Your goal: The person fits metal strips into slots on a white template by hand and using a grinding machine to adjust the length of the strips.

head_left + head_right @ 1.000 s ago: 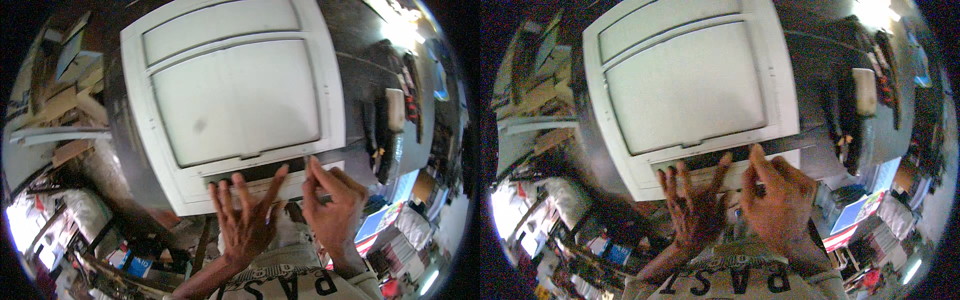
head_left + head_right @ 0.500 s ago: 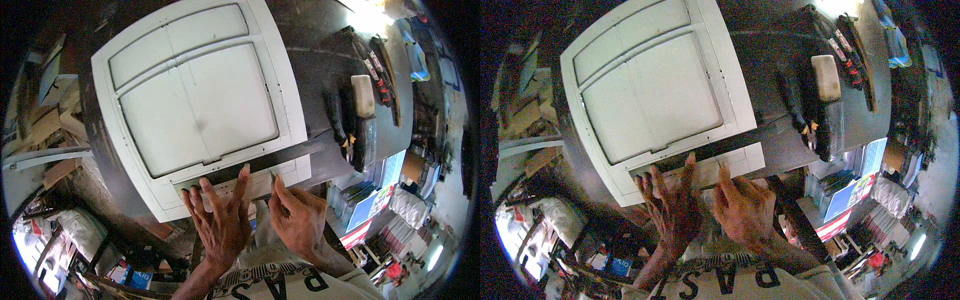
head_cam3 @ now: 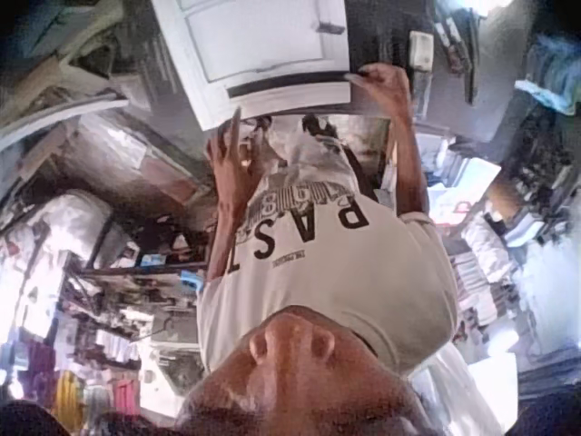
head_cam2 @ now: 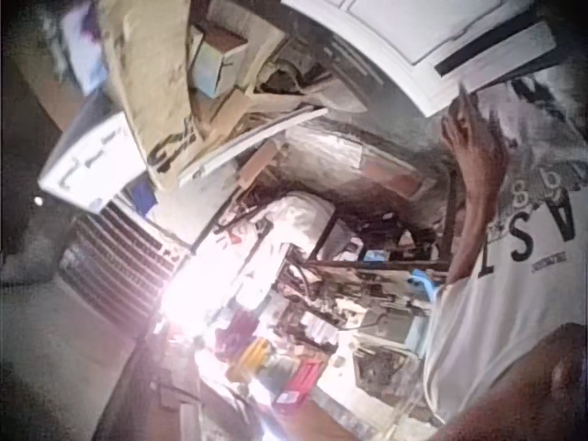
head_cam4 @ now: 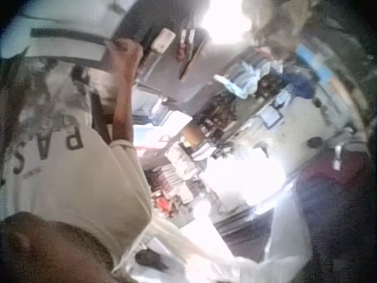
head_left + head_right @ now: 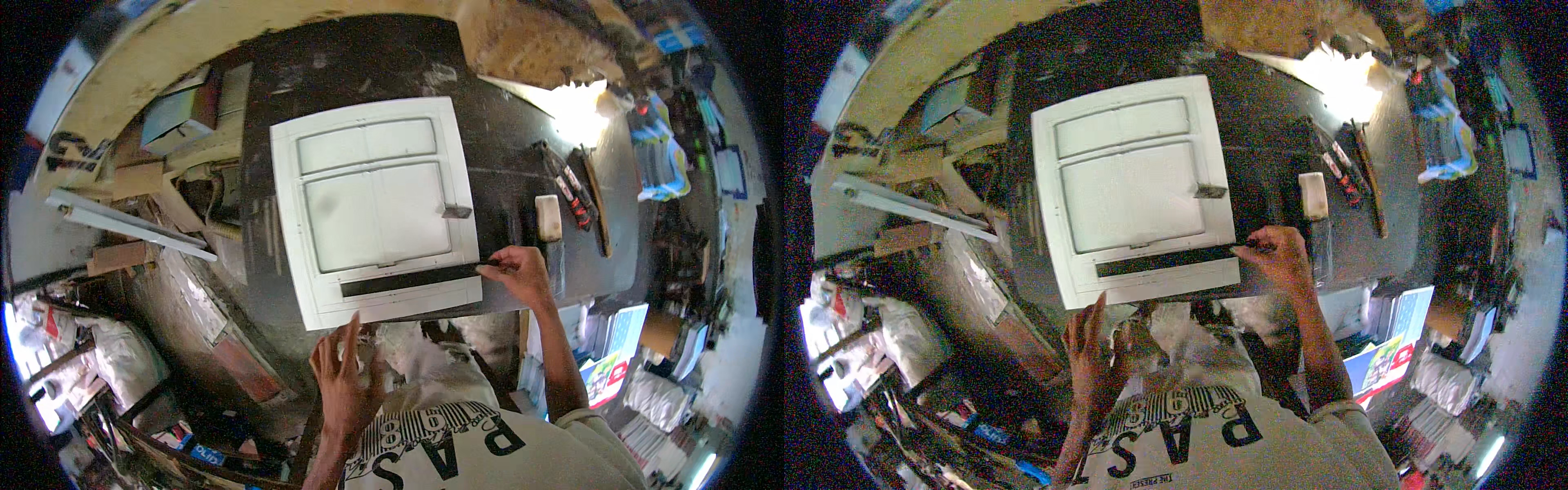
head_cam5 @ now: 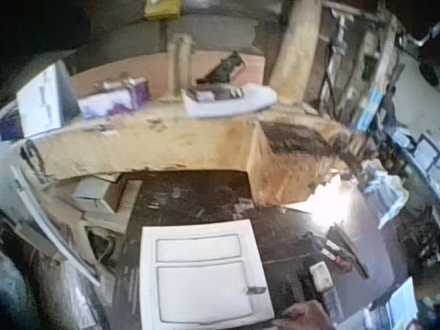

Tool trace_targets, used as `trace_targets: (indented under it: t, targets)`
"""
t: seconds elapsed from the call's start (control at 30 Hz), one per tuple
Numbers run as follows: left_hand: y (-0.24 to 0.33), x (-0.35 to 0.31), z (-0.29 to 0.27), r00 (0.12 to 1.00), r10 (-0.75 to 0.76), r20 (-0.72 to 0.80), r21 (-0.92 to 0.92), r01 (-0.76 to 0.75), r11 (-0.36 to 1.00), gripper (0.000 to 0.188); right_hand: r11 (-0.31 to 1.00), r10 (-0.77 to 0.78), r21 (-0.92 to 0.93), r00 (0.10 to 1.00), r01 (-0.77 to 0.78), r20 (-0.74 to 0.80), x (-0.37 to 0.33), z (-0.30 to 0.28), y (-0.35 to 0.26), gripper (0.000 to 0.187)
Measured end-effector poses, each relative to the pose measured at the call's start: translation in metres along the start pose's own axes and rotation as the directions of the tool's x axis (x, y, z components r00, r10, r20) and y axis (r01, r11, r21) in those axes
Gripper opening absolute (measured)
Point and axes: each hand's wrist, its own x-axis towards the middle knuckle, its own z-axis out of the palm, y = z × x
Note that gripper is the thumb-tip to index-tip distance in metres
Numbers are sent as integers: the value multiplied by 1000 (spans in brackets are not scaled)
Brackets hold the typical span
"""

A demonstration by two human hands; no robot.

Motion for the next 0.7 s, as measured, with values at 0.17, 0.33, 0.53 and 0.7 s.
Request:
trace_targets:
  t: [0.17,0.33,0.53,0.7]
  targets:
    - [-28,-56,-84,958,-144,-249,-98,123,988,62,919,200,283,943,-275,267,-11,-87,-96,19]
    - [-76,-83,-204,847,-47,-530,27,73,997,77,946,-293,216,923,242,248,-12,-111,-303,18]
    - [-151,-85,-317,905,91,-415,-208,-192,959,73,784,-616,320,603,532,507,-18,-21,-513,14]
    - [-244,-142,-368,976,-145,-165,-759,-32,650,7,723,-682,436,450,536,576,-27,96,-646,13]
